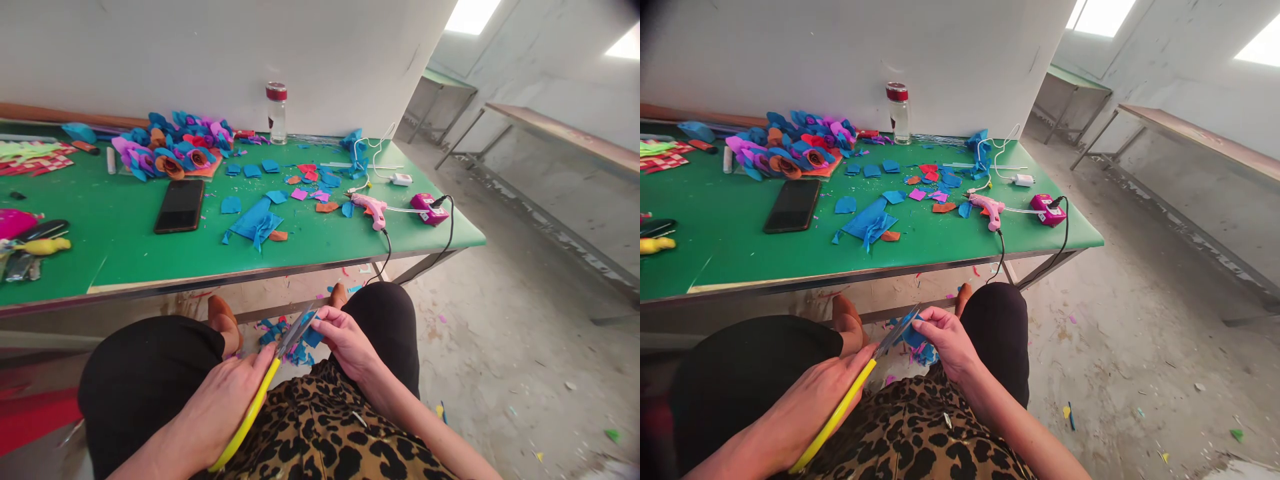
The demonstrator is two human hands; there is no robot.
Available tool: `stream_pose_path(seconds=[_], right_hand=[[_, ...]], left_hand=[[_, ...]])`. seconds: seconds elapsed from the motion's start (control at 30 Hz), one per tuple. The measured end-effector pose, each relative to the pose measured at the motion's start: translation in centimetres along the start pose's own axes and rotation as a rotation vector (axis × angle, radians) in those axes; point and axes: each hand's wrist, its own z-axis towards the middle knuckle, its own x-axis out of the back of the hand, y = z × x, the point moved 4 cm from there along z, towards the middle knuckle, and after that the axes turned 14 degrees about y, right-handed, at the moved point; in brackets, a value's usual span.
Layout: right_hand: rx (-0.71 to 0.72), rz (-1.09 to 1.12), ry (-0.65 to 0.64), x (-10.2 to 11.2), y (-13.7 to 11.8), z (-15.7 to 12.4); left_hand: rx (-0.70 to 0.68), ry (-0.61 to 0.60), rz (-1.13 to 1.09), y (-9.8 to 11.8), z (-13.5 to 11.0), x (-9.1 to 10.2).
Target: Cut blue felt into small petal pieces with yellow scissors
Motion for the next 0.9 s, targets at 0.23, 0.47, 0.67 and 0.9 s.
stream_pose_path(seconds=[0.23,0.47,0.67,0.9], right_hand=[[0.002,-0.007,-0.009,-0.1,-0.1,-0.1],[-0.003,0.007,0.0,0.0,0.1,0.1],[-0.009,0.007,-0.008,0.1,0.1,0.1],[-0.017,-0.028,-0.02,0.4,0.0,0.3]], left_hand=[[0.006,-0.043,-0.035,0.7,0.4,0.3],[0.026,-0.049,-0.024,1.0,0.5,0.5],[0.026,-0.027,-0.05,0.9,0.5,0.8],[0.057,-0.071,-0.094,0.5,-0.4,1.1]])
